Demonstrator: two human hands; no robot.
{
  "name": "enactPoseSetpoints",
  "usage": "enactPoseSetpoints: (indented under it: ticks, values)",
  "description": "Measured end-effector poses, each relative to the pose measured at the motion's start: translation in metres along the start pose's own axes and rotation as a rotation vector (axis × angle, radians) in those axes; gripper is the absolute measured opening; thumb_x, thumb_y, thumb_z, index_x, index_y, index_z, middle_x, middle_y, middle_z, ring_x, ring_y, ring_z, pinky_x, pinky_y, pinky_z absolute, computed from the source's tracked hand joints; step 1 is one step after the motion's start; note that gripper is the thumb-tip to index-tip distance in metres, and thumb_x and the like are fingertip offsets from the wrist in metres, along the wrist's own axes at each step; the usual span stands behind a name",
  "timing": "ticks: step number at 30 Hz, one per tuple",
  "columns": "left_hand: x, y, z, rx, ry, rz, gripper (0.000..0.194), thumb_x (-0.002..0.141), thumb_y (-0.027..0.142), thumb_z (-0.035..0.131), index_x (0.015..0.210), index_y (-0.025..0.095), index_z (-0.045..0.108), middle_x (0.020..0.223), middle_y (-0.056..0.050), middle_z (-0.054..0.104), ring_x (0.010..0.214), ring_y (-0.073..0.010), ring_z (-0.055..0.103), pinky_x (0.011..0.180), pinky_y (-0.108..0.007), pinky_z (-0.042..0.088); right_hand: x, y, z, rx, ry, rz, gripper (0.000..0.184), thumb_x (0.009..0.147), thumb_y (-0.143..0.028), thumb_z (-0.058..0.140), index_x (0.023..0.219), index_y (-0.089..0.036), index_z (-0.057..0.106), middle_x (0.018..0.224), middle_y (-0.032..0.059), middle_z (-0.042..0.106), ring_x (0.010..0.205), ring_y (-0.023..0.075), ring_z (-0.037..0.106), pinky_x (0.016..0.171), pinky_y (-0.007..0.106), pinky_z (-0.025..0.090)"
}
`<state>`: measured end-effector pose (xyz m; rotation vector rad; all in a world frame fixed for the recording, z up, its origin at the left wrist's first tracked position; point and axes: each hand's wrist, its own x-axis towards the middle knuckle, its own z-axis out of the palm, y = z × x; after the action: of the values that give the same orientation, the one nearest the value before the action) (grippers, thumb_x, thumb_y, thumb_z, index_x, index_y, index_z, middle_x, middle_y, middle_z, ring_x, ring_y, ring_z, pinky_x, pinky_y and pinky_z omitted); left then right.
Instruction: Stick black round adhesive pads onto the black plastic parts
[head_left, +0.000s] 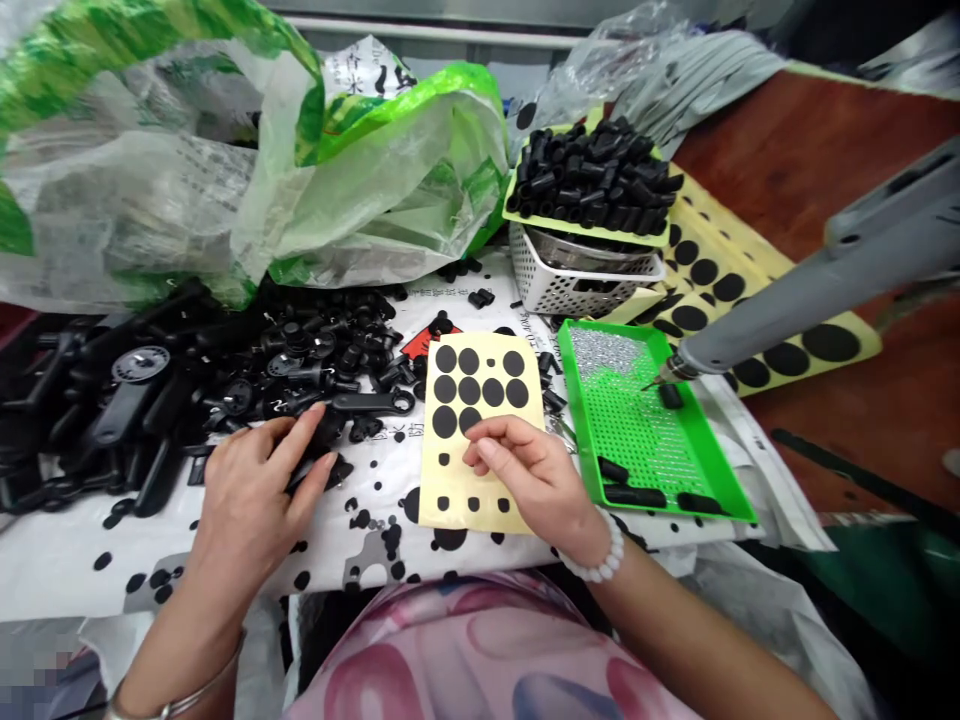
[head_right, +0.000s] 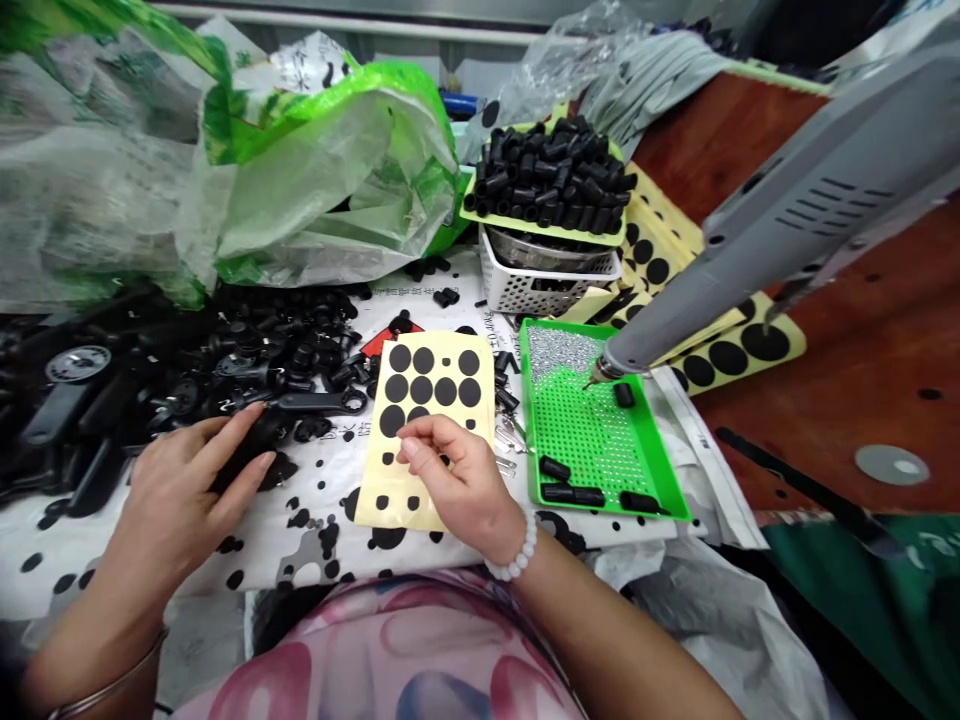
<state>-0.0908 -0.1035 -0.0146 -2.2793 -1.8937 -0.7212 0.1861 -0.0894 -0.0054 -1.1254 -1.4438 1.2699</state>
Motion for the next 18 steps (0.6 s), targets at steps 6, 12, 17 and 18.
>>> enactPoseSetpoints:
  ticks: [6, 12, 17, 18]
  values:
    - [0.004, 0.029, -0.001, -0.062, 0.131, 0.014, 0.058, 0.085, 0.033, 0.055, 0.141, 0.023, 0.042, 0.135, -0.013, 0.051, 0.119, -0.0404, 0.050, 0.100, -0.056, 0.037, 0.005, 0.000, -0.019, -0.508, 0.163, -0.236, 0.014, 0.088, -0.024, 0.052, 0.094, -0.018, 0.064, 0.089, 0.0061, 0.067, 0.082, 0.0175, 0.062, 0.075, 0.034, 0.050]
    - [0.020, 0.079, 0.032, -0.134, 0.014, 0.397, 0.043, 0.085, 0.027, 0.057, 0.126, 0.017, 0.053, 0.123, -0.016, 0.061, 0.115, -0.0334, 0.054, 0.103, -0.054, 0.034, 0.016, 0.003, -0.014, -0.988, 0.141, -0.244, 0.022, 0.090, -0.020, 0.047, 0.100, -0.017, 0.068, 0.095, 0.0100, 0.064, 0.090, 0.0230, 0.057, 0.081, 0.038, 0.044]
    - [0.025, 0.087, 0.060, -0.055, -0.151, 0.398, 0.055, 0.087, 0.039, 0.053, 0.133, 0.010, 0.049, 0.139, -0.018, 0.051, 0.130, -0.0396, 0.040, 0.107, -0.059, 0.024, 0.026, 0.008, 0.000, -1.272, 0.028, -0.221, 0.024, 0.090, -0.020, 0.048, 0.106, -0.020, 0.066, 0.093, 0.0110, 0.060, 0.083, 0.0243, 0.052, 0.076, 0.039, 0.038]
    - [0.024, 0.086, 0.062, -0.053, -0.169, 0.393, 0.056, 0.087, 0.040, 0.052, 0.134, 0.009, 0.048, 0.140, -0.018, 0.050, 0.130, -0.0396, 0.039, 0.107, -0.060, 0.023, 0.027, 0.009, 0.001, -1.299, 0.013, -0.218, 0.024, 0.090, -0.020, 0.048, 0.106, -0.019, 0.066, 0.092, 0.0110, 0.060, 0.082, 0.0240, 0.051, 0.075, 0.038, 0.037]
